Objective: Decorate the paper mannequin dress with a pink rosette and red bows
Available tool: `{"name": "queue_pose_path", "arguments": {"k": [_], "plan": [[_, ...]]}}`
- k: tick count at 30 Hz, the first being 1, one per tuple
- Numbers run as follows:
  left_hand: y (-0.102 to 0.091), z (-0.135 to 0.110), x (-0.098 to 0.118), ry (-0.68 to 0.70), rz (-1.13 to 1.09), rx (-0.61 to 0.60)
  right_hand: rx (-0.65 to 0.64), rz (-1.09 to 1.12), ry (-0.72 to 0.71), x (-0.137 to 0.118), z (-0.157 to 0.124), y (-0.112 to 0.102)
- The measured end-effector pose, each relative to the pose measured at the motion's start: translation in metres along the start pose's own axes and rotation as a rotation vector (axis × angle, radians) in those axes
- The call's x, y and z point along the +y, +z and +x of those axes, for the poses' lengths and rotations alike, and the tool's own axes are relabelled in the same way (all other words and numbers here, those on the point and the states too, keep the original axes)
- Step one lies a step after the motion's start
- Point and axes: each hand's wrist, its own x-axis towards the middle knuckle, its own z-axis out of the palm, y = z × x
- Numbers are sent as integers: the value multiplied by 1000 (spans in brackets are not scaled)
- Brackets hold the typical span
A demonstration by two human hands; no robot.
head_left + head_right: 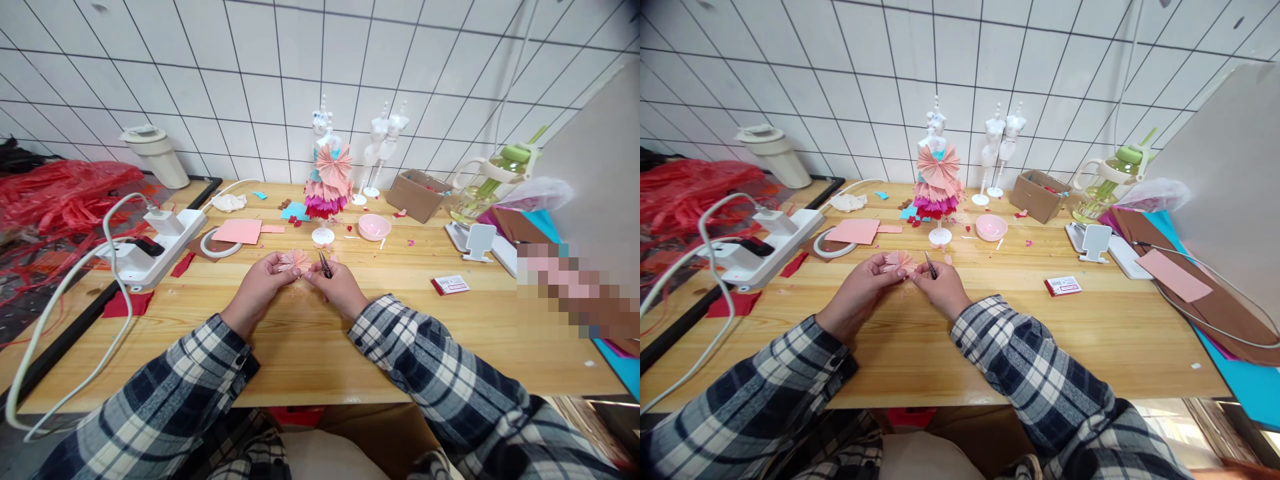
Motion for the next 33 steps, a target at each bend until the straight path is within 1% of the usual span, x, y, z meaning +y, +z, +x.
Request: {"name": "queue_pose_path", "arguments": {"k": [4, 8, 11, 13, 17, 20, 24, 33], "plan": [[2, -1, 4, -24, -44, 14, -42, 13, 19, 0, -1, -1], [0, 0, 6, -30, -92, 34, -103, -52, 25, -4, -3, -4], [-3, 1, 5, -40, -132, 36, -143, -131, -34, -6, -4, -5], [-4, 2, 4, -37, -170, 45, -174, -134, -78, -6, -4, -5], [-5, 3, 3, -45, -207, 25, -237, -122, -48, -6, -6, -3], [-4, 3, 3, -51, -197, 4, -221, -150, -24, -6, -7, 0], [-3, 2, 4, -46, -176, 18, -201, -152, -29, -5, -7, 1], [-3, 3, 3, -65, -167, 41, -224, -178, -35, -7, -7, -1]]}}
